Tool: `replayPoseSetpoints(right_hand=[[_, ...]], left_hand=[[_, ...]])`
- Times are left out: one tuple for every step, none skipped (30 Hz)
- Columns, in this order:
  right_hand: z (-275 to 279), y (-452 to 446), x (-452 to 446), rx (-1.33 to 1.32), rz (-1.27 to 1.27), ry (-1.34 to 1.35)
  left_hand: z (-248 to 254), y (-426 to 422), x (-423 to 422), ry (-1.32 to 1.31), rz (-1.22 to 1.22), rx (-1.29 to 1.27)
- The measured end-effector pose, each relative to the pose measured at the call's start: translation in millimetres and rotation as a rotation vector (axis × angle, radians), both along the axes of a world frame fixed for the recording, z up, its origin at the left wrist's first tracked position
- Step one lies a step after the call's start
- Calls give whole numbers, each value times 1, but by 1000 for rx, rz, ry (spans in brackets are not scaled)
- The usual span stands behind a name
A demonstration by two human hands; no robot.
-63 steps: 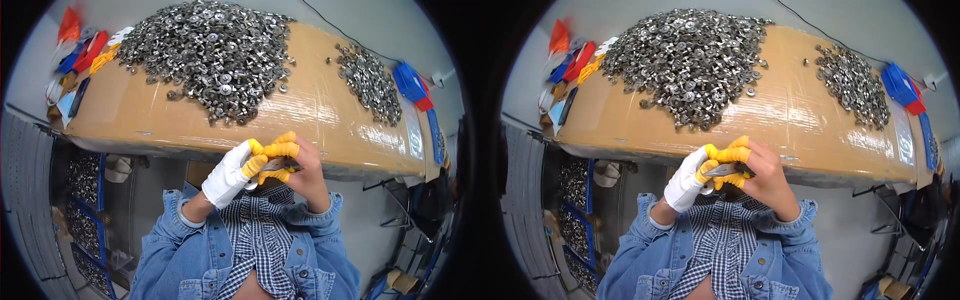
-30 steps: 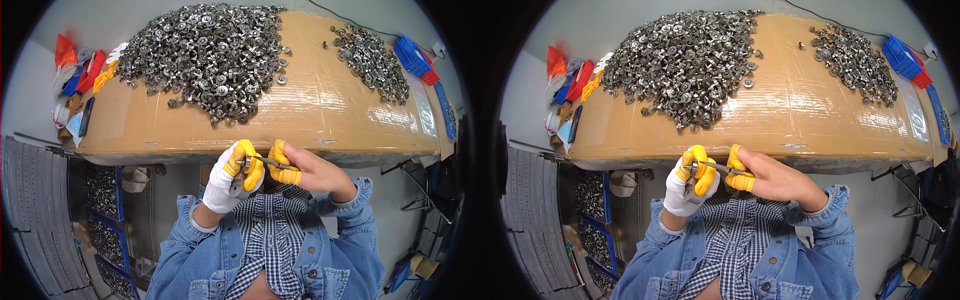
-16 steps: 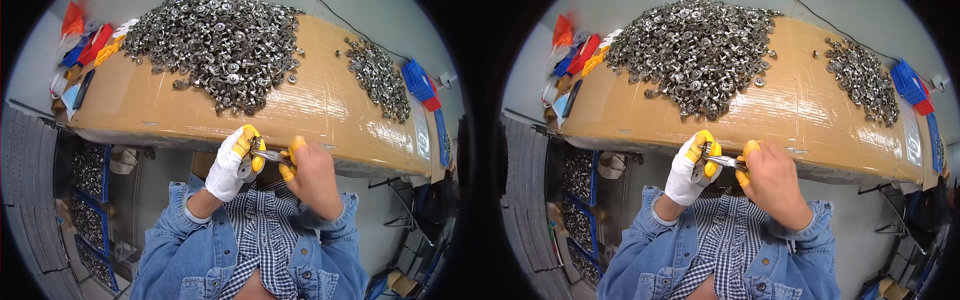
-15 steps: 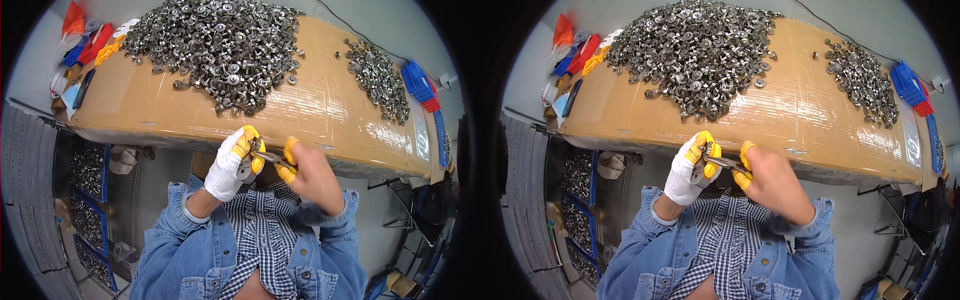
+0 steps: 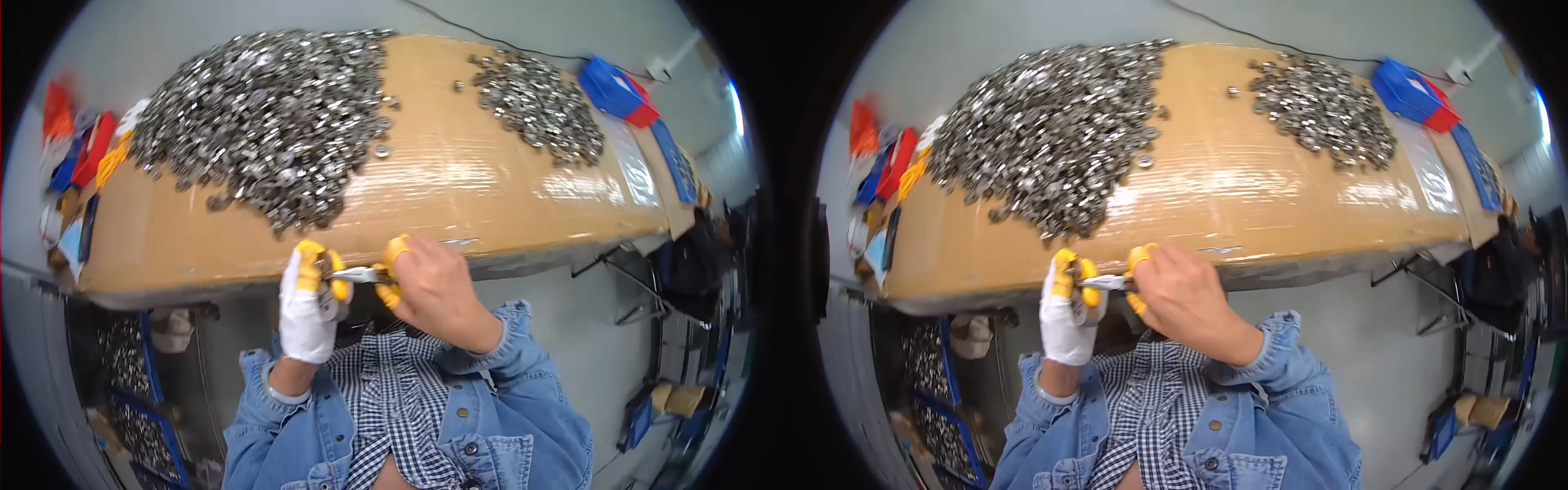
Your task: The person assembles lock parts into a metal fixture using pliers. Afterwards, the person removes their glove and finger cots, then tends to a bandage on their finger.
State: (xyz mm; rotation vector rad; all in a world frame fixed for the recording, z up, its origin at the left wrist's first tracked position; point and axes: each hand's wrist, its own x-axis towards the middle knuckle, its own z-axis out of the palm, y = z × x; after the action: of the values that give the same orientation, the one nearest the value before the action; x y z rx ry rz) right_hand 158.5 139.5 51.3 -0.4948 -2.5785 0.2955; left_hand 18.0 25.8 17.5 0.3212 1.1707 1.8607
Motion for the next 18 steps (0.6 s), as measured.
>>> replayPoseSetpoints(right_hand=[[-6,4,1,-60,33,51],[-11,7,3,-123,76,106],[-17,6,7,-423,-3,267],[-16,10,7,-567,1,389],[-14,16,5,-712,8,513],[-13,21,3,-860,14,639],[-14,22,-2,-890,92,485],[-10,17,-3,-1005,190,368],[-10,16,-8,-890,246,361],[-11,15,-12,-775,299,350],[-10,9,-15,-840,256,382],[-8,10,-13,-825,246,376],[-5,12,-10,-814,242,370],[-4,14,-9,-808,247,361],[-10,19,-10,-687,272,479],[-7,23,-6,-660,239,486],[1,26,-1,-627,196,458],[-4,31,-3,-567,227,523]], left_hand=[[14,8,8,-119,173,-63],[26,13,15,-234,356,-133],[3,6,-4,-244,244,107],[-5,1,-19,-327,241,118],[-10,-3,-23,-282,128,190],[-11,-6,-24,-237,14,258],[0,-2,-9,-199,49,190],[14,5,11,-160,84,125],[18,9,20,-68,61,58],[10,3,14,117,-106,-4],[3,3,12,196,-136,-20],[2,4,12,276,-163,-35],[3,5,12,222,-198,-44],[6,6,11,168,-224,-59],[9,5,9,114,-239,-77],[10,1,2,-83,-341,-26],[12,0,1,-86,-384,25],[14,0,1,-89,-427,78]])
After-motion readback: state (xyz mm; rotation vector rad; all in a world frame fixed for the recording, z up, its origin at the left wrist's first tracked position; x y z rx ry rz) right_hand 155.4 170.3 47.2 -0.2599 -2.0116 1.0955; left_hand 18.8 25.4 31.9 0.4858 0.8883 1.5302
